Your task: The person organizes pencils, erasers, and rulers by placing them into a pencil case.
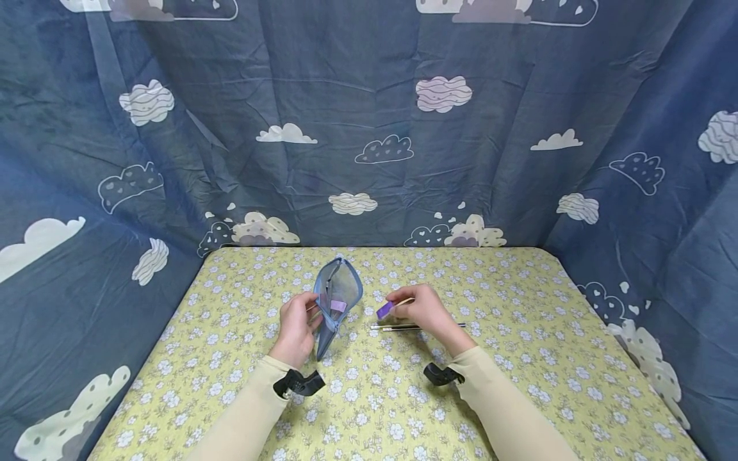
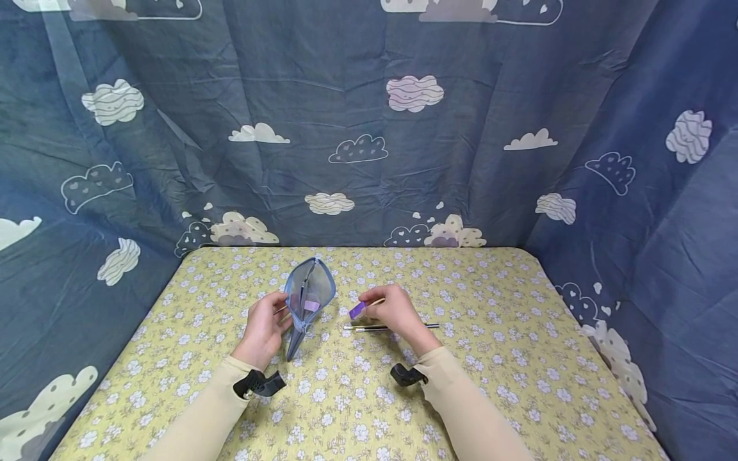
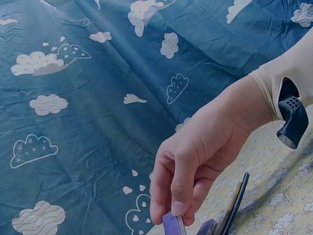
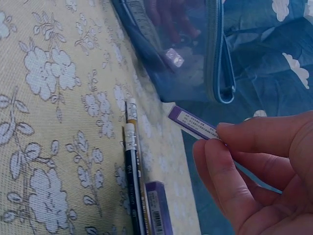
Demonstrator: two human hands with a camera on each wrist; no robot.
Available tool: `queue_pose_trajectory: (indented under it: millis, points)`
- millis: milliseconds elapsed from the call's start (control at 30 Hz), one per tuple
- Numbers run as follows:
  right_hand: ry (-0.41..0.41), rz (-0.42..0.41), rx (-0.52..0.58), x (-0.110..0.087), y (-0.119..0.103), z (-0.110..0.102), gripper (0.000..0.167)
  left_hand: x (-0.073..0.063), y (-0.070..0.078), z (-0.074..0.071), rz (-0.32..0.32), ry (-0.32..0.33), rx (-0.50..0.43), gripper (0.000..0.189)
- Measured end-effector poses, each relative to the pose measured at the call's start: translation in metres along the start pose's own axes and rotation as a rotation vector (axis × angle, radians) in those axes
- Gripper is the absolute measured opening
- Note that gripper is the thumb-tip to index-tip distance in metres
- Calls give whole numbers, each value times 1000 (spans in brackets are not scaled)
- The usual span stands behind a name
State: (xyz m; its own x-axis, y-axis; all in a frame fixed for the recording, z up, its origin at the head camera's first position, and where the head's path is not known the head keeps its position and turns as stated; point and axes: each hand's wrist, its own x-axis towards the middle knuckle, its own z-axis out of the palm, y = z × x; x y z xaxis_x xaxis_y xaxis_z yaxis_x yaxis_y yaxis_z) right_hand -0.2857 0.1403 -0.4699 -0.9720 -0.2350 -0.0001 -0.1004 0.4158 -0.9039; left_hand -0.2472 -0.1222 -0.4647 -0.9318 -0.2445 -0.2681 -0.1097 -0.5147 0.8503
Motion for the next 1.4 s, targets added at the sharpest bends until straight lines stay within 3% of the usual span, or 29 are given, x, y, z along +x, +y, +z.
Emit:
queue_pose_trajectory:
  millis: [233, 667, 1067, 1400]
  points:
    - [22, -43, -3, -1, -4, -4, 27, 2, -1, 1, 6, 0, -7, 5]
    - [71, -16, -28, -5, -19, -13, 25, 0, 2, 3, 1, -9, -3, 4]
    - [69, -34, -16, -6, -28, -18, 23, 0, 2, 2, 6, -22, 8, 5]
    - [64, -41, 39, -9, -30, -15, 22, -1, -1, 0, -6, 3, 3, 6]
